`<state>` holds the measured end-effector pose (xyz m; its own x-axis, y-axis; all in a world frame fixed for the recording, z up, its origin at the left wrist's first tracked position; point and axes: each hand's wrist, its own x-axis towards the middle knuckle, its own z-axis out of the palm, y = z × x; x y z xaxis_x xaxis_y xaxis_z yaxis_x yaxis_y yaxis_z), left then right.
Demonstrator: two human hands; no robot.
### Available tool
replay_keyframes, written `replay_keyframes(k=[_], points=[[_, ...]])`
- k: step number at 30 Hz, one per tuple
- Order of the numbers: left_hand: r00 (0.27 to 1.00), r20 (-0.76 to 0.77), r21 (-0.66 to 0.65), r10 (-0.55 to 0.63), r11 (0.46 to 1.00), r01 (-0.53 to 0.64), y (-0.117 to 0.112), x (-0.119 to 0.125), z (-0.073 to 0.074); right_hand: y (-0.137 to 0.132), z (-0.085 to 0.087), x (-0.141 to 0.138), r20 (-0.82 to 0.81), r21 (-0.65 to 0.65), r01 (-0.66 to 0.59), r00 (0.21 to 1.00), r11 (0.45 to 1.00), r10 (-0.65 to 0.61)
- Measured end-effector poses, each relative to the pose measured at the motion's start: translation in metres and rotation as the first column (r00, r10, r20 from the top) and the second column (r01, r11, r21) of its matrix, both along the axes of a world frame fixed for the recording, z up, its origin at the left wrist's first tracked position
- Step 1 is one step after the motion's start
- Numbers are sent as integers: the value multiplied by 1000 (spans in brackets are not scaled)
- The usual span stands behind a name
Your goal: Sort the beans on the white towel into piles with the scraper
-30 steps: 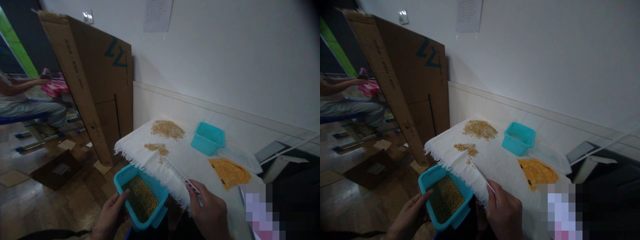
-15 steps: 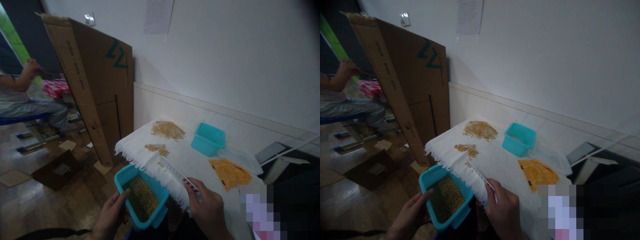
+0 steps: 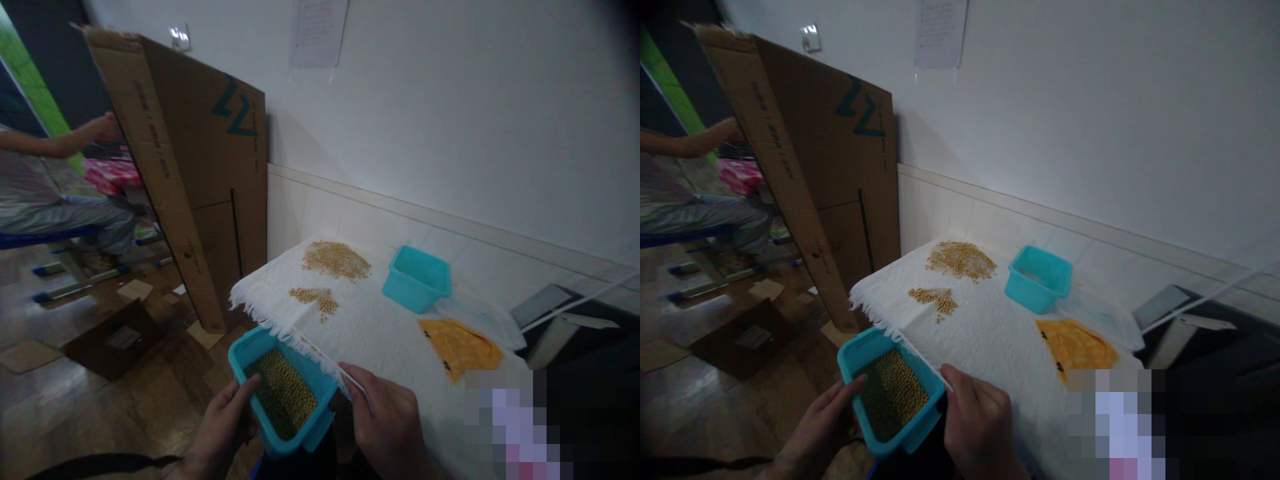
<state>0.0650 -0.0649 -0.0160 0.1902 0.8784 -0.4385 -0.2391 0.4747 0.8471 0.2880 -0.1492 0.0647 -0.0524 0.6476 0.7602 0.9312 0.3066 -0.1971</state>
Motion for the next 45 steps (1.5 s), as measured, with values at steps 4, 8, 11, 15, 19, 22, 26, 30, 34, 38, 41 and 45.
replay_keyframes(k=[4, 8, 11, 15, 19, 22, 26, 30, 34, 38, 41, 45], points=[[1000, -19, -11, 0, 1000, 0, 0, 1, 7, 3, 3, 4, 8, 46, 67, 998, 997, -68], [999, -29, 1, 18, 1000, -18, 0, 1, 13, 13, 4, 33, 40, 128, 262, 962, 957, -269], [1000, -15, -5, 13, 1000, -13, 0, 0, 12, 17, 2, 53, 64, 118, 351, 931, 929, -360], [999, -20, -4, 28, 1000, -28, 0, -1, 11, 15, -3, 63, 74, 82, 364, 926, 928, -370], [1000, 2, -3, 15, 1000, -15, -1, -1, 13, 13, -7, 63, 41, 9, 348, 937, 938, -348], [1000, 5, -2, 7, 1000, -7, 0, -1, 12, 13, -7, 61, 38, 6, 337, 941, 942, -337], [1000, 6, -11, 11, 1000, -11, 1, -2, 10, 16, -6, 55, 27, 22, 301, 953, 954, -301], [1000, 6, -11, 5, 1000, -5, 1, 0, 12, 20, -5, 49, 25, 39, 266, 963, 963, -267], [999, 2, -11, 34, 999, -34, 3, -1, 12, 25, -4, 45, 31, 25, 226, 974, 974, -226], [999, 30, -35, 41, 999, -40, 5, -3, 8, 26, -3, 39, 34, -1, 155, 987, 988, -155], [998, 44, -41, 42, 998, -40, 7, -4, 8, 23, -5, 33, 26, 3, 93, 995, 996, -93], [999, 44, -37, 4, 999, -3, 7, -4, 11, 17, -7, 17, 8, 9, -10, 1000, 1000, 10]])
